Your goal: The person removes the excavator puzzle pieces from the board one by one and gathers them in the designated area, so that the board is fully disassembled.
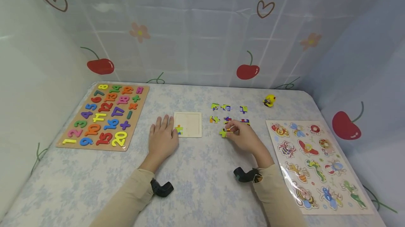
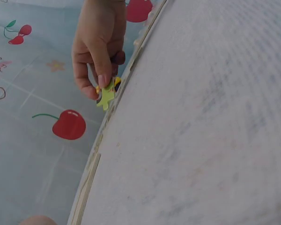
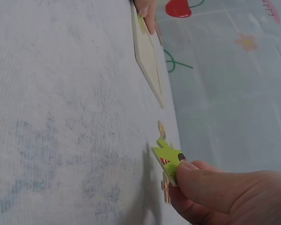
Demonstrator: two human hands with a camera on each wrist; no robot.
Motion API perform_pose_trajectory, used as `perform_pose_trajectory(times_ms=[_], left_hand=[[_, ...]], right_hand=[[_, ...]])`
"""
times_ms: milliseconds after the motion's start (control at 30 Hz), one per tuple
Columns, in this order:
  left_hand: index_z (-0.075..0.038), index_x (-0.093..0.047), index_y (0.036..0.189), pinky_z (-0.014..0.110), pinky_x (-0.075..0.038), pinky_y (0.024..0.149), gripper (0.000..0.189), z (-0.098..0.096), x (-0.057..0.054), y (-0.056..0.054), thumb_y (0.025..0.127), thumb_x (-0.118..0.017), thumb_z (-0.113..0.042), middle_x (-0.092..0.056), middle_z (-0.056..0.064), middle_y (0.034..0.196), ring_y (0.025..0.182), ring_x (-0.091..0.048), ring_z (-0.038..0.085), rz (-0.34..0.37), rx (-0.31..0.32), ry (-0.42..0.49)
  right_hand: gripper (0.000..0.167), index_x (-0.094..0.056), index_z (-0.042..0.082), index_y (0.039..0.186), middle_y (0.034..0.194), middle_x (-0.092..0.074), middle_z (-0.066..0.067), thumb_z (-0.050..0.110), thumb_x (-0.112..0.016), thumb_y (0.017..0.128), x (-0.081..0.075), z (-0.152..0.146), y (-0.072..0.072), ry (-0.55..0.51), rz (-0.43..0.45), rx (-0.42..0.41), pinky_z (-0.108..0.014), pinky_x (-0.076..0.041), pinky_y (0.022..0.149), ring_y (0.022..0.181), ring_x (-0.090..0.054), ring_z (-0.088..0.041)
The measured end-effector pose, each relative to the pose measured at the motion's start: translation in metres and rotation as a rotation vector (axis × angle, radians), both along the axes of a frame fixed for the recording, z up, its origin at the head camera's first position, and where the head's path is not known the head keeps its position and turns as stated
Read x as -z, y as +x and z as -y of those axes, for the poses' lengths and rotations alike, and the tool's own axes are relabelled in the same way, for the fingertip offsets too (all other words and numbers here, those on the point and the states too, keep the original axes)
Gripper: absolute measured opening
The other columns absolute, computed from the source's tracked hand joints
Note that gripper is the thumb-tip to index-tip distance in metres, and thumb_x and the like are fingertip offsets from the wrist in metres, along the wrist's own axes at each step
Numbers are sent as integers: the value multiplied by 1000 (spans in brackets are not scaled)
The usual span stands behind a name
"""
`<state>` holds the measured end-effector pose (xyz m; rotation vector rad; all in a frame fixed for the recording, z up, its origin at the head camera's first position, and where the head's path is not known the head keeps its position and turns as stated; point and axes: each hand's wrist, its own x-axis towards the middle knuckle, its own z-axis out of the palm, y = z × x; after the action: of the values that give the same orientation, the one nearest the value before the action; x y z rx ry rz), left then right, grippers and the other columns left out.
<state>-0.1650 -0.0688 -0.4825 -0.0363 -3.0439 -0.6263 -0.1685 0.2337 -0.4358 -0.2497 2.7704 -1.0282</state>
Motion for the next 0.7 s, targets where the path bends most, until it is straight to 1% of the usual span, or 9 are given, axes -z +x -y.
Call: perform_pose_trajectory(times_ms=[200,333,467,600,700], left_hand=[[-16,-25,159,54,-5,125,59,0,0,-1,104,-31,-37,-19,5,167,156,-6,30,0,-1,2],[-15,-25,159,54,-5,125,59,0,0,-1,104,-30,-38,-19,6,167,156,-7,31,2,-1,-1],[-14,-26,158,54,-6,125,59,0,0,-1,104,-31,-37,-19,6,167,156,-7,31,-1,-2,3],[-13,-28,158,55,-7,124,59,0,0,-1,104,-32,-37,-21,7,166,156,-8,32,-14,-1,9],[-14,-27,158,55,-6,125,59,0,0,0,104,-31,-37,-20,7,167,156,-8,31,-10,-1,4]], right_hand=[[16,-65,14,111,99,-66,-7,17,-67,95,0,-7,0,26,30,2,-32,-44,71,79,-53,-20],[16,-66,15,108,96,-67,-6,16,-70,93,2,-8,-1,77,-14,6,-33,-44,73,82,-55,-19],[16,-66,15,104,93,-69,-5,17,-73,90,3,-7,-1,132,-58,25,-36,-44,77,90,-58,-22],[17,-66,18,103,93,-71,-3,21,-74,89,2,-5,-1,185,-52,62,-40,-43,79,97,-55,-25],[22,-66,18,103,94,-67,-3,26,-77,86,1,-4,1,234,-55,83,-38,-41,76,95,-51,-26]])
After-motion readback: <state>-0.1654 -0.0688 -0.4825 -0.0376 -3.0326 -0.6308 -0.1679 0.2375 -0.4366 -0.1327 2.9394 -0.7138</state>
